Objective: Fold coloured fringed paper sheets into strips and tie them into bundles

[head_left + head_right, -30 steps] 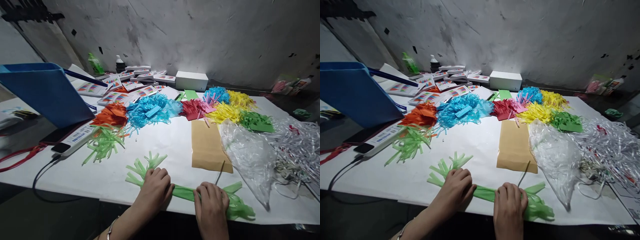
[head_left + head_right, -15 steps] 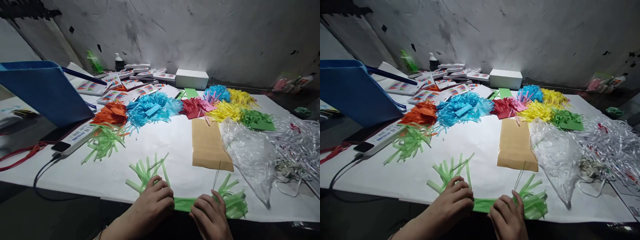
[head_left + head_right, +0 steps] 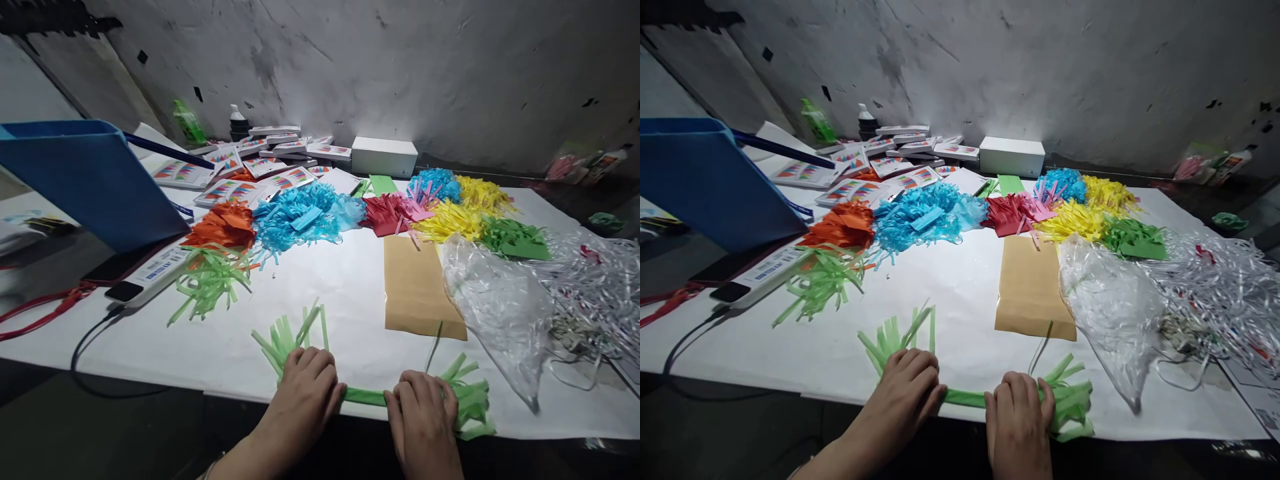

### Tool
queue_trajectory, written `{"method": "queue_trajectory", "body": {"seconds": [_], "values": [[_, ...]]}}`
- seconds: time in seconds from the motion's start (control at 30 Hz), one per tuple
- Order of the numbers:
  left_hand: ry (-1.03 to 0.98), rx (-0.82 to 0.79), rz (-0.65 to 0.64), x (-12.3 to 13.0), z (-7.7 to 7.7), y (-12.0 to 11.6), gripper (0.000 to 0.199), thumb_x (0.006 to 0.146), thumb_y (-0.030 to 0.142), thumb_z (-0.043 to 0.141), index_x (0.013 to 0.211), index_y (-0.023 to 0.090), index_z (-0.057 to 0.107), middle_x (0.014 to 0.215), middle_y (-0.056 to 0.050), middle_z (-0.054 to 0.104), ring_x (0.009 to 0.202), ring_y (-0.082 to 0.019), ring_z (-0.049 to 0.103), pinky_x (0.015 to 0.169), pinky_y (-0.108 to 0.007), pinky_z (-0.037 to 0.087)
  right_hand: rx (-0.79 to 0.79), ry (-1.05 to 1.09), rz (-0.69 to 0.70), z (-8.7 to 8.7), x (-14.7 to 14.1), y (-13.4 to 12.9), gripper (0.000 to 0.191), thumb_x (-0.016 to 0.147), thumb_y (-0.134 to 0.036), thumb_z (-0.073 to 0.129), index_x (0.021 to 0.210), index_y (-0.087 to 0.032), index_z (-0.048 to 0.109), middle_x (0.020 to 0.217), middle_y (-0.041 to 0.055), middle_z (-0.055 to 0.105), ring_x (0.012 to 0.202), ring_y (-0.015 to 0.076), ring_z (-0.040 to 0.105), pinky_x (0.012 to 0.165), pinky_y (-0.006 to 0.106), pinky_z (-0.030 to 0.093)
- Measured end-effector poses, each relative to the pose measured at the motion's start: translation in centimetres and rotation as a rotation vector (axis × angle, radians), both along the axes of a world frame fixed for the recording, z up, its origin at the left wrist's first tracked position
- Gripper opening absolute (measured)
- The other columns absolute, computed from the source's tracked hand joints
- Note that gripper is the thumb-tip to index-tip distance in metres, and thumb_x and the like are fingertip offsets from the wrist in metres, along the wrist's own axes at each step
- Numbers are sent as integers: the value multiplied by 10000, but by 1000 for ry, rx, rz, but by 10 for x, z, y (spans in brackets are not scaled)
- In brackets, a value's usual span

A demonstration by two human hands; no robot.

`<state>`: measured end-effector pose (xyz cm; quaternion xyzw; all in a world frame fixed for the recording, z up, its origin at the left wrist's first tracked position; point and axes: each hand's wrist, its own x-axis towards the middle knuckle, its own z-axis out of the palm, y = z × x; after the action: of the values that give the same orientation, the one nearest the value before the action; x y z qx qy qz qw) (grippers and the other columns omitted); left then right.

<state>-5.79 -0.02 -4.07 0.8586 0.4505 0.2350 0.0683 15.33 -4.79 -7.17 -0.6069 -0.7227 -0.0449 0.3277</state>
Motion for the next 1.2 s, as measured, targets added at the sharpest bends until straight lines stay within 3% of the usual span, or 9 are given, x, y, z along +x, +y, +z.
{"method": "queue_trajectory", "body": {"seconds": [0.1, 0.2, 0.27, 0.37, 0.5, 0.7, 0.83, 1.03, 1.2], "values": [[-15, 28, -14, 2, 0, 2, 141, 903, 77, 556, 813, 184, 577, 932, -50, 647, 860, -228, 553, 892, -434, 343, 48, 9, 95, 4, 1, 4, 190, 982, -118, 437, 938, -200, 603, 950, 54, 665, 959, 233, 599, 1060, 506, 269], [-80, 87, -148, -1, 0, 1, 209, 955, 58, 486, 865, 199, 610, 908, -20, 669, 875, -206, 557, 980, -447, 309, 154, 6, 333, 9, 5, 7, 313, 966, -47, 359, 1005, -168, 644, 950, 61, 678, 964, 203, 604, 1060, 433, 316], [-98, 123, -224, -4, -2, -2, 153, 988, 144, 517, 916, 208, 636, 851, -3, 678, 865, -202, 561, 1039, -464, 275, 189, -6, 402, 11, 8, 7, 252, 953, -77, 422, 978, -159, 659, 909, 52, 685, 917, 195, 606, 1041, 404, 339], [-135, 179, -257, -9, -8, -7, 77, 979, 218, 583, 962, 223, 658, 834, 8, 698, 867, -197, 572, 1080, -473, 259, 220, 21, 390, 10, 9, 4, 131, 943, -129, 539, 930, -165, 664, 859, 36, 691, 873, 195, 600, 1027, 413, 340], [-252, 142, -214, -10, -14, -11, 203, 985, 155, 537, 813, 225, 618, 775, 30, 687, 827, -173, 556, 1069, -460, 272, 166, 107, 378, 4, 10, -3, 152, 963, -123, 528, 905, -188, 653, 814, 13, 673, 846, 180, 588, 1015, 432, 324], [-238, -118, -141, -3, 3, -13, 179, 946, 97, 466, 842, 207, 562, 917, -37, 640, 891, -219, 535, 932, -459, 344, 51, 204, 171, 4, -1, -9, 204, 988, -161, 477, 850, -226, 613, 830, 5, 644, 864, 179, 598, 1056, 476, 277], [-153, -148, -41, 5, 12, -15, 144, 910, 111, 483, 812, 198, 543, 939, -55, 603, 922, -251, 534, 901, -477, 364, 45, 190, 30, 9, -14, -9, 240, 981, -168, 460, 779, -222, 577, 839, 5, 642, 875, 189, 608, 1091, 499, 241], [-125, -129, 4, 11, 4, -17, 138, 900, 120, 490, 831, 201, 579, 951, -55, 622, 911, -253, 549, 916, -494, 385, 179, 36, 249, 5, -22, -10, 273, 970, -97, 426, 1058, -173, 674, 957, 40, 729, 988, 204, 653, 1178, 503, 235], [-158, -89, -48, -11, 15, -29, 184, 915, 129, 525, 854, 239, 661, 1047, -57, 644, 994, -262, 563, 998, -522, 354, 271, -126, 358, 12, -1, -15, 245, 944, -67, 494, 981, -178, 709, 895, 10, 764, 932, 175, 706, 1214, 472, 215]]}}
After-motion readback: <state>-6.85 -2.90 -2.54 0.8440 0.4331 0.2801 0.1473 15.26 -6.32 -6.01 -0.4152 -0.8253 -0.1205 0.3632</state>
